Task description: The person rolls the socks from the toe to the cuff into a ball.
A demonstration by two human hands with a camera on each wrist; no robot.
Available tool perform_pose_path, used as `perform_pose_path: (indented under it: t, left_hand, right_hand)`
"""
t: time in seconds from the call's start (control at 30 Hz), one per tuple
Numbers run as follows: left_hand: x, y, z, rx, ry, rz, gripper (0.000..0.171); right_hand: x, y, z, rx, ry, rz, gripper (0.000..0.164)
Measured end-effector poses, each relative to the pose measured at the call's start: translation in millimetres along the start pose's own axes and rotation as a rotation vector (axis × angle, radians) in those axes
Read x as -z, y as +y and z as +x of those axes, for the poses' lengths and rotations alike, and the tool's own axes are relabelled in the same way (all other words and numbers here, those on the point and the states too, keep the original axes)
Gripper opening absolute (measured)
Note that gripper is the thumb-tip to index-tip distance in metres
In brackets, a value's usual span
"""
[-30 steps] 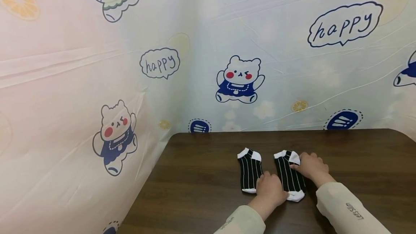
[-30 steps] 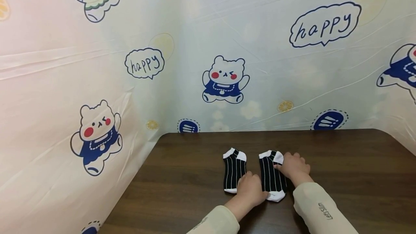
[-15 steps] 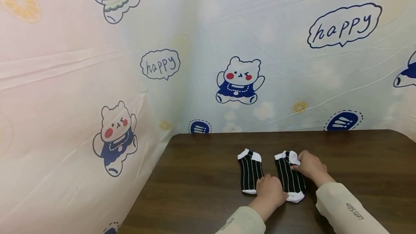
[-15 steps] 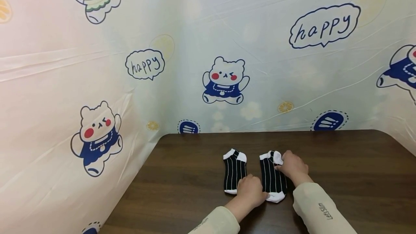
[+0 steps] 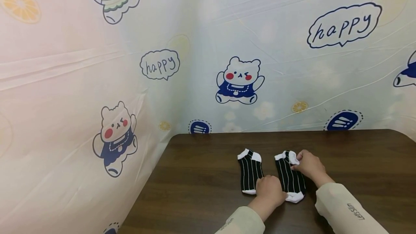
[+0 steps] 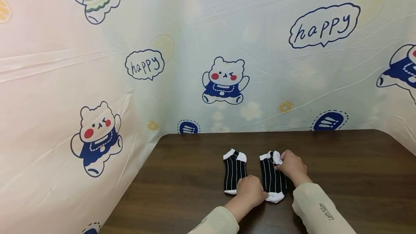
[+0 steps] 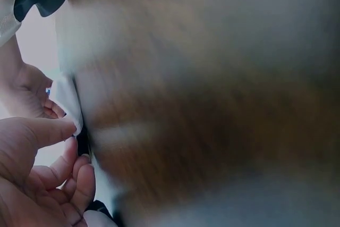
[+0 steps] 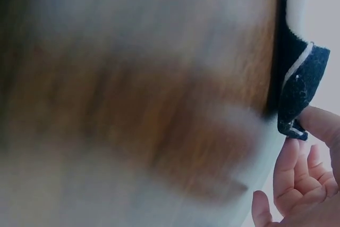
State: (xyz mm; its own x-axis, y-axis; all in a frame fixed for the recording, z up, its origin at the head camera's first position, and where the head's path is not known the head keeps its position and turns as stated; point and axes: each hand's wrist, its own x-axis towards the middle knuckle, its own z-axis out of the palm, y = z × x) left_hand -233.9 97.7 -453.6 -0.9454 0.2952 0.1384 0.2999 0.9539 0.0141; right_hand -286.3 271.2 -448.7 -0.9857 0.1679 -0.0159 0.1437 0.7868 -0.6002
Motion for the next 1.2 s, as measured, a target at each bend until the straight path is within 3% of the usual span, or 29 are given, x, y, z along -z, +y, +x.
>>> perform_pose_path:
  t: [0.37,1.0,1.2]
  left_hand:
    - [4.1,-1.6,0.2,-0.012,0.002,-0.021,0.034]
    - [22.8,-10.8,2.4,-0.046,0.052,-0.130,0.027]
    - [29.7,-15.9,2.1,-0.056,0.050,-0.175,0.026]
  right_hand:
    - [3.9,-0.4,-0.3,0.055,0.023,0.007,0.043]
    - [22.7,-13.7,-5.5,0.108,0.067,0.025,0.041]
    - [25.2,-15.0,-5.8,0.162,0.105,0.026,0.041]
